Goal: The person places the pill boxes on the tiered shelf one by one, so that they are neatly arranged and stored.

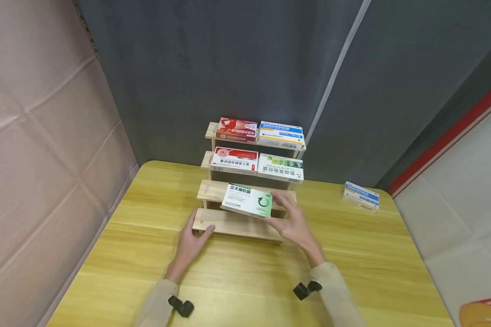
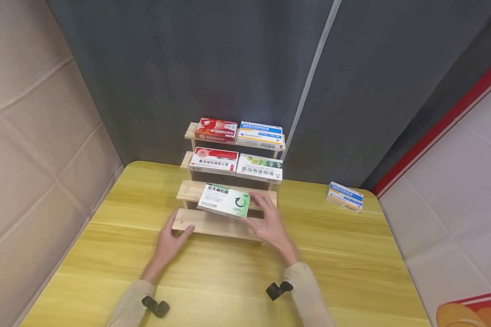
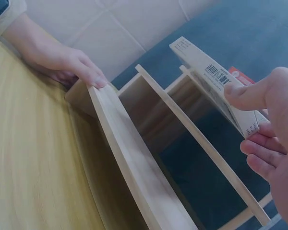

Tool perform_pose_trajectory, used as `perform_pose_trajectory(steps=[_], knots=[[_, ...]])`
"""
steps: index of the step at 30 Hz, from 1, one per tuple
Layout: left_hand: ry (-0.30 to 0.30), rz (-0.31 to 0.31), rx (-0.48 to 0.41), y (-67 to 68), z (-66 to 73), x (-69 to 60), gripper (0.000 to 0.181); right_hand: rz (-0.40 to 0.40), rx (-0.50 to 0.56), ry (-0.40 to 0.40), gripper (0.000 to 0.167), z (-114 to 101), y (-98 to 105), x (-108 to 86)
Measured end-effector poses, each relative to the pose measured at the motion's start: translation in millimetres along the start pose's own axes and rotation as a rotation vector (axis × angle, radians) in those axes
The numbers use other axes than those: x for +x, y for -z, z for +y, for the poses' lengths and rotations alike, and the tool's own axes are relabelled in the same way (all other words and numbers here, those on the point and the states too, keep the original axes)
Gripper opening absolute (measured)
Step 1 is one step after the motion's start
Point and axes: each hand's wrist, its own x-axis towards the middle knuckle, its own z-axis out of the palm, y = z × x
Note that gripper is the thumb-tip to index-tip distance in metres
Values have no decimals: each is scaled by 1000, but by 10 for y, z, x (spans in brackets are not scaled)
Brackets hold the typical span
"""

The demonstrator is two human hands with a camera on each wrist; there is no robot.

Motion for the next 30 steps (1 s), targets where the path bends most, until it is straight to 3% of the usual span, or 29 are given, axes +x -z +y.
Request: perform_pose_trajectory(steps=[9, 15, 22, 30], knots=[[3, -1, 12, -2, 6, 4, 95, -65, -62, -66, 73, 9, -139, 159], [1, 2, 8, 0, 15, 5, 94, -101, -100, -39, 72, 42, -226, 289], [-1, 3, 4, -2, 15, 2, 94, -146, -138, -75, 75, 70, -311, 422], [-2, 7, 4, 0, 8, 2, 93, -150, -152, -57, 75, 101, -344, 529]])
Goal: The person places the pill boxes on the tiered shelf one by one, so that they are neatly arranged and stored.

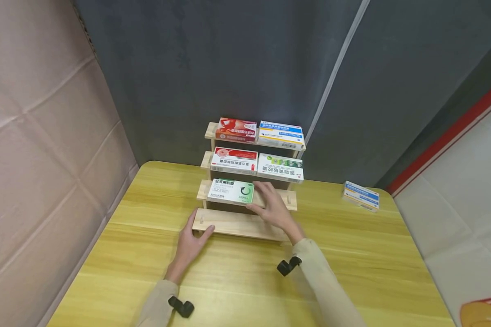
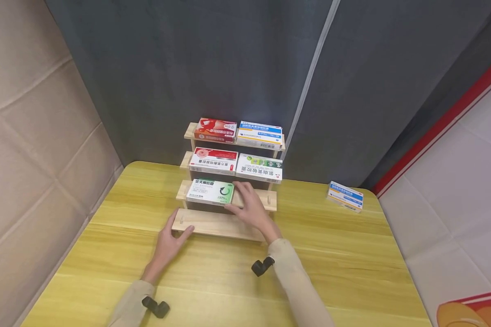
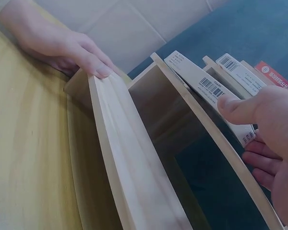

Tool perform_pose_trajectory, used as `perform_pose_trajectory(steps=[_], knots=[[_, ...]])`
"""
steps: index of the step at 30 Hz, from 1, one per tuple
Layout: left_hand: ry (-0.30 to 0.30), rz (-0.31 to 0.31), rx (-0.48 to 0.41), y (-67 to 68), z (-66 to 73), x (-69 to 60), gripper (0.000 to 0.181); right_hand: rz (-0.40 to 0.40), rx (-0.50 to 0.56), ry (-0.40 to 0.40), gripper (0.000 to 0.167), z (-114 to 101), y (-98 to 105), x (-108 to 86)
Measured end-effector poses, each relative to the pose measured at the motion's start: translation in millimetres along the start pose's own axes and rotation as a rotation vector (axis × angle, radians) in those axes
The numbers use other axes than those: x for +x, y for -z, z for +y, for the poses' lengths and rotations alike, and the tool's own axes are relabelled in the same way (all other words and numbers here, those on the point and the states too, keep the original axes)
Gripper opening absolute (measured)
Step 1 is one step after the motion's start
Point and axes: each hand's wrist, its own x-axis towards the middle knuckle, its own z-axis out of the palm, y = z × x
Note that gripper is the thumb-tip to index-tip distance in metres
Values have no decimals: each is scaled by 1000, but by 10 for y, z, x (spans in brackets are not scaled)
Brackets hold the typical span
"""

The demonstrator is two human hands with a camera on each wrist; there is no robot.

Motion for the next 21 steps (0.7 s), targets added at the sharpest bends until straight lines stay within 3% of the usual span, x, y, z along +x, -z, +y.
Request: perform_pose_trajectory(steps=[21], knots=[[-8, -2, -2, -8, -2, -8, 94, -61, -45, -56, 86, 1, 5, 36]])
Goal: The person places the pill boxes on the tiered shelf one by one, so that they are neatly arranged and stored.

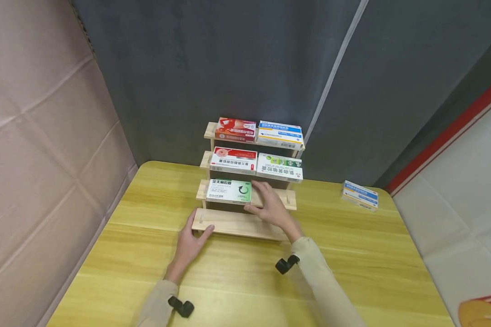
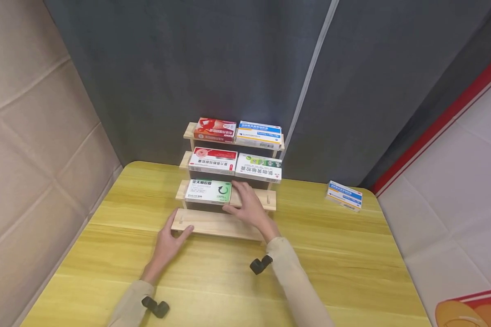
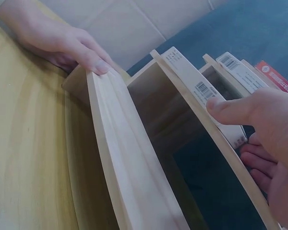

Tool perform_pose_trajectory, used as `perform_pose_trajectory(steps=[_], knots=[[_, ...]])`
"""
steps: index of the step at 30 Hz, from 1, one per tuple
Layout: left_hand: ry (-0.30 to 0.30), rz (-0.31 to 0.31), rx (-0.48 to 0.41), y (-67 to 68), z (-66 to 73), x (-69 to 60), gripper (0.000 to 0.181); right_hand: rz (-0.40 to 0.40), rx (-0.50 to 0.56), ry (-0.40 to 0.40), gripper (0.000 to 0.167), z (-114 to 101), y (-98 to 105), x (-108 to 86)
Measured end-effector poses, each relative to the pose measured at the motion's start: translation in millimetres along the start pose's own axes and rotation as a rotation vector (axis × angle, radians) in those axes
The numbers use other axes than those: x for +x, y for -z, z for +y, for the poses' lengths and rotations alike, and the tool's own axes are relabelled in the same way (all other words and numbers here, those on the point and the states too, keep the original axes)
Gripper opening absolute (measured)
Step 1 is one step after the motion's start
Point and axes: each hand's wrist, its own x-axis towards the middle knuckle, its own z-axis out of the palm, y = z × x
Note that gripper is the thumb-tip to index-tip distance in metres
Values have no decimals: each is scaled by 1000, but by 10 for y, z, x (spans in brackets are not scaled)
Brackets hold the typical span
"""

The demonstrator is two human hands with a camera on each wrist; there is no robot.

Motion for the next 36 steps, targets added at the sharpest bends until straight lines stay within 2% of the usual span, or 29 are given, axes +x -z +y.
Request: perform_pose_trajectory(steps=[9, 20, 28, 36], knots=[[-2, -4, -4, -2, 7, 5, 93, 57, 31, 14, 79, 48, 81, -139], [1, -5, 1, -7, -3, 1, 94, 170, 68, 41, 73, 202, 191, -408], [-3, -3, -10, -5, -8, 5, 93, 206, 125, 24, 71, 310, 321, -604], [2, -4, -5, -1, -3, 1, 93, 243, 115, -23, 72, 392, 439, -761]])
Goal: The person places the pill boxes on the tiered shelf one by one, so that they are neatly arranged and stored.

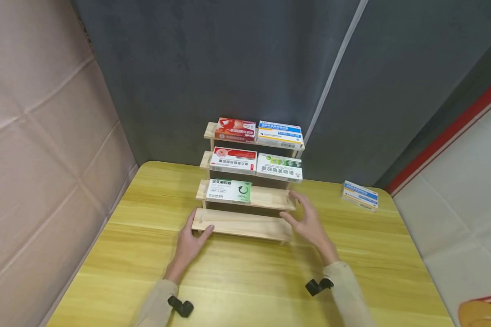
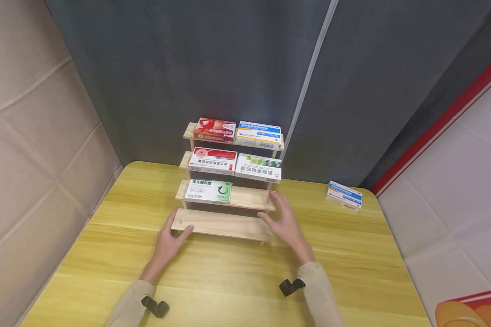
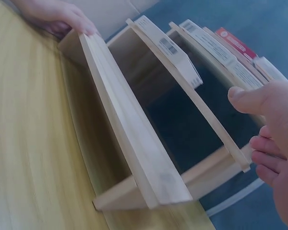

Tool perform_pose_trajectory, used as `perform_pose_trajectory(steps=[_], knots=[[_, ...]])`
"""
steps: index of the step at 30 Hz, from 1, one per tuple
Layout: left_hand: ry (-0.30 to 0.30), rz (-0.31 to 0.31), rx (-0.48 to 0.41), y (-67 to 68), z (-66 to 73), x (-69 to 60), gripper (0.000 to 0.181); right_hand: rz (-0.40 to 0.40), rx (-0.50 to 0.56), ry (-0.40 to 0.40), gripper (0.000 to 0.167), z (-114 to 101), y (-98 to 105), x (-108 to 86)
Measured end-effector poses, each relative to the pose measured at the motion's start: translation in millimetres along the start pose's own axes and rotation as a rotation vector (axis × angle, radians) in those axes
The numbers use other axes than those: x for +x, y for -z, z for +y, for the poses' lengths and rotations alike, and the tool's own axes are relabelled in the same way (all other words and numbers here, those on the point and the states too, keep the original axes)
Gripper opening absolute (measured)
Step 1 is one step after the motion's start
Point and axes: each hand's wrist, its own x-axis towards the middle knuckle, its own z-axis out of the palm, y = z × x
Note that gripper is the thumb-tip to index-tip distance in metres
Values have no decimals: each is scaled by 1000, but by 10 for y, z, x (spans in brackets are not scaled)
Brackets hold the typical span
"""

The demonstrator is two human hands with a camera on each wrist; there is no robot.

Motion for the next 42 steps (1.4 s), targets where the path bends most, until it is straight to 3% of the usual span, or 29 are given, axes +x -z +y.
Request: perform_pose_trajectory(steps=[7, 21, 36, 42], knots=[[10, -5, 0, -1, 8, -5, 94, 42, -20, -16, 70, 129, 156, -58], [8, -3, -2, -1, -23, 1, 94, 127, -69, -78, 68, 615, 455, -159], [-5, 2, -3, -1, -23, 4, 93, 194, -58, -302, 84, 1052, 772, -226], [-11, 2, -7, 1, -30, 11, 93, 181, -93, -381, 87, 1210, 897, -264]])
